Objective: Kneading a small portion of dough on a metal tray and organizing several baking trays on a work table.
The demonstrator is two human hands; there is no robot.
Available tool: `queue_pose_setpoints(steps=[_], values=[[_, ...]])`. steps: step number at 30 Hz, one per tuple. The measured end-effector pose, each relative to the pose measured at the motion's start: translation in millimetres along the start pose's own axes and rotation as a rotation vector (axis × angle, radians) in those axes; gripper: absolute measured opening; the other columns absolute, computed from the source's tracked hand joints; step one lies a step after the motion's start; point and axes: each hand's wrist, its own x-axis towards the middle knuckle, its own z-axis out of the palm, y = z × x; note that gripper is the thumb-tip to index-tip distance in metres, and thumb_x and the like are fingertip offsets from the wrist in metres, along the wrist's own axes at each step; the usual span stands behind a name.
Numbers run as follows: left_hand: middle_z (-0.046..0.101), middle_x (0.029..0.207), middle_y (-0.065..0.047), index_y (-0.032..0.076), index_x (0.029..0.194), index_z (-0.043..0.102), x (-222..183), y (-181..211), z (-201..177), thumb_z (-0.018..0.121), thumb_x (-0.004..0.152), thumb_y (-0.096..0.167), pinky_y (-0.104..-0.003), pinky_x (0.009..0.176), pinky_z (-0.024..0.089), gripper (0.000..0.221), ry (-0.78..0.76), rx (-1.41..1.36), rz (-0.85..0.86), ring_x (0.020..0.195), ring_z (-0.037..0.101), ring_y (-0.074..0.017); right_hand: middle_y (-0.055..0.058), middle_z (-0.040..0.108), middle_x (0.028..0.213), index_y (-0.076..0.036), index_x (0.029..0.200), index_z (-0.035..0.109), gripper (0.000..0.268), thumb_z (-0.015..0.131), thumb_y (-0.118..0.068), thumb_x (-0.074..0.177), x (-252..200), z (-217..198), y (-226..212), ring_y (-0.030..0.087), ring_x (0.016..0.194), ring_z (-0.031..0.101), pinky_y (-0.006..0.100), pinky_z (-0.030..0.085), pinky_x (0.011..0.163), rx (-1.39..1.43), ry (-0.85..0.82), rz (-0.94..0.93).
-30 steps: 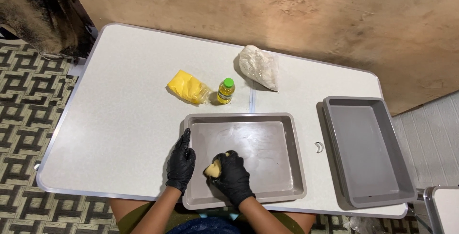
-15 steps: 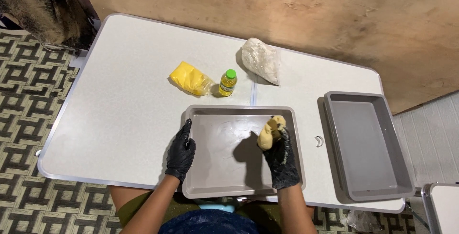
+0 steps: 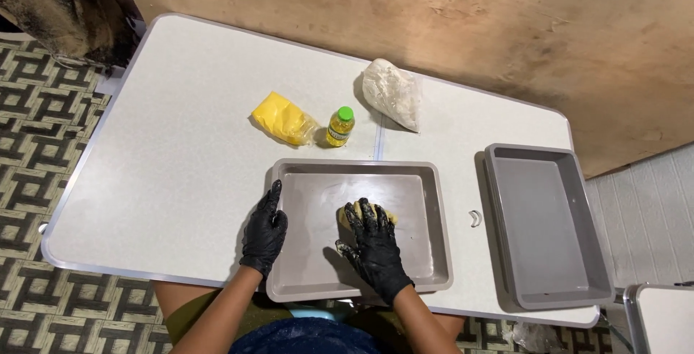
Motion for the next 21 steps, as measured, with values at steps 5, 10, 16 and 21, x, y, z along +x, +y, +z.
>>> queue_pose_setpoints(steps=[5, 10, 16, 21], values=[[0.053, 0.155, -0.01, 0.039, 0.161, 0.039, 7.6, 0.3, -3.1, 0.052, 0.091, 0.021, -0.056, 0.094, 0.057, 0.074, -0.006, 0.002, -0.02, 0.12, 0.064, -0.0436, 0.016, 0.065, 0.146, -0.02, 0.15, 0.061, 0.061, 0.046, -0.046, 0.096, 60.4, -98.1, 19.7, 0.024, 0.144, 0.052, 0.039, 0.03, 0.123, 1.641, -0.158, 1.16], [0.054, 0.154, -0.01, 0.039, 0.162, 0.038, 5.3, -5.6, 1.0, 0.052, 0.091, 0.021, -0.055, 0.091, 0.058, 0.074, -0.002, 0.006, -0.006, 0.12, 0.063, -0.0447, 0.015, 0.057, 0.152, -0.011, 0.145, 0.058, 0.056, 0.055, -0.036, 0.096, 36.1, -89.8, 64.7, 0.042, 0.135, 0.055, 0.061, 0.048, 0.102, 1.623, 0.024, 1.295], [0.054, 0.154, -0.008, 0.04, 0.161, 0.038, 8.8, -5.1, 1.4, 0.051, 0.092, 0.023, -0.055, 0.092, 0.058, 0.073, -0.006, -0.005, -0.009, 0.121, 0.062, -0.0437, 0.019, 0.062, 0.141, -0.006, 0.138, 0.064, 0.041, 0.059, -0.028, 0.103, 10.3, 17.7, 98.4, 0.039, 0.128, 0.06, 0.056, 0.054, 0.1, 1.059, -0.062, 1.073], [0.054, 0.154, -0.008, 0.042, 0.161, 0.038, 7.4, -0.2, -1.5, 0.05, 0.091, 0.022, -0.055, 0.092, 0.058, 0.074, 0.0, 0.016, -0.024, 0.121, 0.062, -0.0439, 0.005, 0.077, 0.109, -0.026, 0.109, 0.075, 0.041, 0.066, -0.061, 0.091, 64.6, 14.4, 15.6, 0.031, 0.109, 0.071, 0.047, 0.058, 0.097, 0.517, -0.354, 0.896]])
